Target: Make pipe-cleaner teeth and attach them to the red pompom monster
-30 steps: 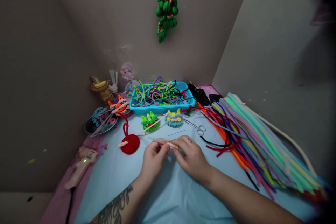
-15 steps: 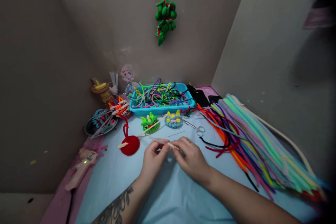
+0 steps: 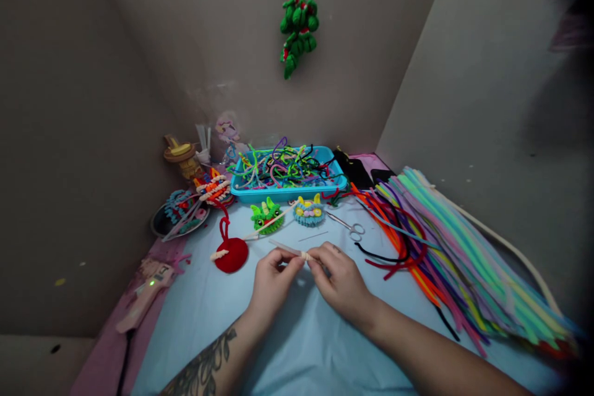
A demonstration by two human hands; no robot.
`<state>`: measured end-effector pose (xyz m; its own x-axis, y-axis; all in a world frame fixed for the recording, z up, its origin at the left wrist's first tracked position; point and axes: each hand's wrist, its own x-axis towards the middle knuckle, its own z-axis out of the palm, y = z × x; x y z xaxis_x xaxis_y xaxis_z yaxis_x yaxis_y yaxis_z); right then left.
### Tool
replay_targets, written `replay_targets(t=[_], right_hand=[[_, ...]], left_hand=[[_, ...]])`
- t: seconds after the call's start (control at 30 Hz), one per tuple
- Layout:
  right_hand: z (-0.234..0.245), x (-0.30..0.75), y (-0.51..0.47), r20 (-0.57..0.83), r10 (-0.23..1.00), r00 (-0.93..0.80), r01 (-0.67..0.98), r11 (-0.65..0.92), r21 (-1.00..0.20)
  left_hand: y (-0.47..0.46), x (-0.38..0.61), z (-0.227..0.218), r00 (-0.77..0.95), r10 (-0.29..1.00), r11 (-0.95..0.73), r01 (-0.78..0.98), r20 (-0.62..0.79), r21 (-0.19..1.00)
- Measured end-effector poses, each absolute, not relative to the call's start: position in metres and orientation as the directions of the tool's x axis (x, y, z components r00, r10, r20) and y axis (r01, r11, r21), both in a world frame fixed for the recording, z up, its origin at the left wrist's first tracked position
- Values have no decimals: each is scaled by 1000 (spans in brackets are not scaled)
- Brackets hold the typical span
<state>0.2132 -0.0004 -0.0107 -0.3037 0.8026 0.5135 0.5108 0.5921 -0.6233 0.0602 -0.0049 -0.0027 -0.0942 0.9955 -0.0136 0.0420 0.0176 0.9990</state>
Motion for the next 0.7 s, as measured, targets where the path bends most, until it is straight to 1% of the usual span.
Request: replay_targets(t=[0.2,0.33,0.47,0.7], right_hand=[[-10,213,0,529,797,-290,545,592,-593],[-10,215,1,535,791,-298,577,596,-559],[-10,216,1,550,774,-313,631,602,-489],[-10,215,1,605,717,-346,676,637,-370]], left_hand=[[-5,59,-2,-95,995,38,49,-33,998],[-5,61,-2,-90,994,60,24,-58,998],[-4,62,-6,-90,991,101,-13,-102,995],[-4,62,-11,-95,982,160,-54,-165,986]])
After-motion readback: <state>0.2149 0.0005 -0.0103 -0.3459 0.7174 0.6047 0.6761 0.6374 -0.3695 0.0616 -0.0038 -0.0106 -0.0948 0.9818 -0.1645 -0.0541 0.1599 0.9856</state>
